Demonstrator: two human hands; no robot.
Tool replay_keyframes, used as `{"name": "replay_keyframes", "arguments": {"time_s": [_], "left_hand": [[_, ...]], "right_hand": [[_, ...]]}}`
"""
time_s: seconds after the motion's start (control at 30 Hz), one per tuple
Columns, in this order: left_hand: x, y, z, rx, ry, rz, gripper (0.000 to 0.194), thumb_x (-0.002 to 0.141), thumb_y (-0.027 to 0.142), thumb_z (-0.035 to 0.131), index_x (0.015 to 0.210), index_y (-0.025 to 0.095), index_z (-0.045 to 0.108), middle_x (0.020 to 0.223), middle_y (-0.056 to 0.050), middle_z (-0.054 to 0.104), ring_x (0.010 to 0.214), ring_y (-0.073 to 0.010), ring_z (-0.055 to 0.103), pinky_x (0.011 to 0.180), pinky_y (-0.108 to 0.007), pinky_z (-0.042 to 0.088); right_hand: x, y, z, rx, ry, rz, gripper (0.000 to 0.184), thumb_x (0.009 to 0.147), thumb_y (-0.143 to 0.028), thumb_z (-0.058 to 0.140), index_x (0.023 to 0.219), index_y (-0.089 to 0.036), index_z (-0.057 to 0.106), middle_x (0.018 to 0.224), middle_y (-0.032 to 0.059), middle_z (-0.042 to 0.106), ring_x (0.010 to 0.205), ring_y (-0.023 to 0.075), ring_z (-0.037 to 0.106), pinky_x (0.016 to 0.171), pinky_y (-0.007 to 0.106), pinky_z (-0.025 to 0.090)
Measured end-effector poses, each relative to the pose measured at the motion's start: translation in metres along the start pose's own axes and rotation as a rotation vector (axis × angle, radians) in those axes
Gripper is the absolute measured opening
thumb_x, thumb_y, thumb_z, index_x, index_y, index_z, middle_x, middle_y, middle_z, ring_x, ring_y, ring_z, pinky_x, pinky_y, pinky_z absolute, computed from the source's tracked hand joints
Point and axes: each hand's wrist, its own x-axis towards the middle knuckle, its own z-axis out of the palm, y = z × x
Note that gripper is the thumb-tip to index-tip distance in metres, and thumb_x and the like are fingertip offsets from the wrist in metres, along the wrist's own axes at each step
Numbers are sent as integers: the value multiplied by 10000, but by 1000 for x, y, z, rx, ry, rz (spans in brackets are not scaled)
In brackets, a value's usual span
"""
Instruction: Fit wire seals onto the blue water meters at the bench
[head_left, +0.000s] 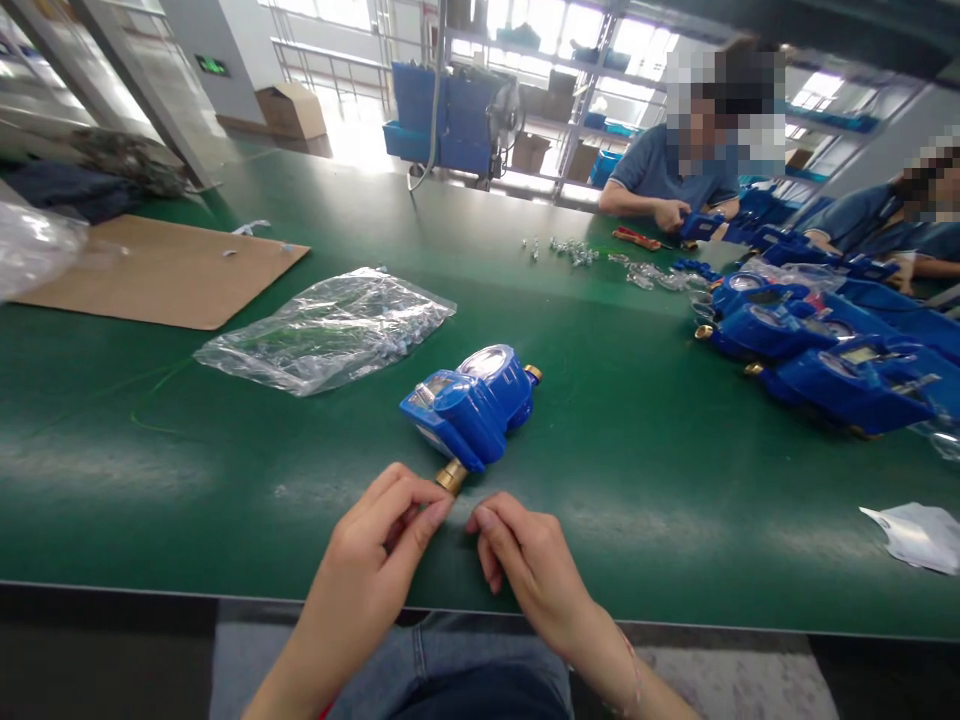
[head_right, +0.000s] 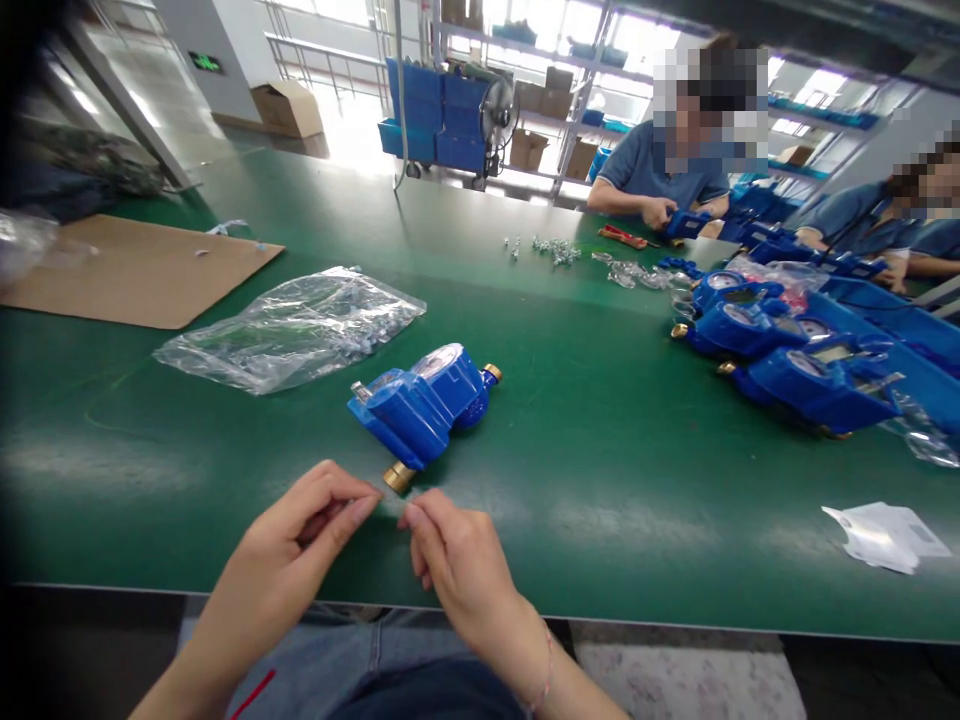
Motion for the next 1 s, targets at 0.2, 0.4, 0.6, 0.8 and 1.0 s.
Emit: {"name": "replay_keyframes", "arguments": {"time_s": [0.2, 0.4, 0.6, 0.8, 1.0], "left_hand": [[27, -5, -43, 113, 103, -15, 131, 905, 363, 540, 897, 254, 612, 784, 34, 482, 653, -108, 458, 579, -258, 346], [46, 2, -40, 227, 196, 97, 108, 916, 268, 525, 856, 228, 606, 728, 38, 428, 616, -106, 407, 594, -269, 331], [50, -1, -33, 246, 203, 141, 112, 920, 236, 512, 870, 217, 610, 753, 25, 453, 652, -114, 435, 607, -270, 349], [49, -1, -34, 255, 186, 135, 130, 925, 246, 497, 877, 215, 613, 743, 22, 452, 636, -121, 434, 589, -274, 344], [48, -1, -34, 240, 187, 113, 123, 925, 252, 500, 867, 215, 601, 743, 28, 451, 646, -118, 429, 616, -271, 342]], "right_hand": [[10, 22, -4, 115, 225, 85, 339, 990, -425, 367, 865, -176, 561, 586, -37, 544, 485, 72, 505, 482, 182, 380], [15, 26, -1, 73, 247, 59, 337, 987, -411, 388, 858, -171, 587, 664, -14, 573, 556, 74, 533, 529, 189, 405], [14, 26, -1, 51, 234, 67, 343, 987, -410, 385, 854, -169, 590, 671, -9, 575, 569, 77, 537, 533, 196, 406], [15, 26, -1, 27, 232, 60, 354, 987, -412, 380, 851, -167, 597, 687, -3, 581, 577, 79, 537, 534, 199, 406], [14, 24, -2, 13, 217, 72, 360, 984, -418, 378, 854, -164, 598, 697, 8, 583, 585, 90, 538, 531, 207, 406]]}}
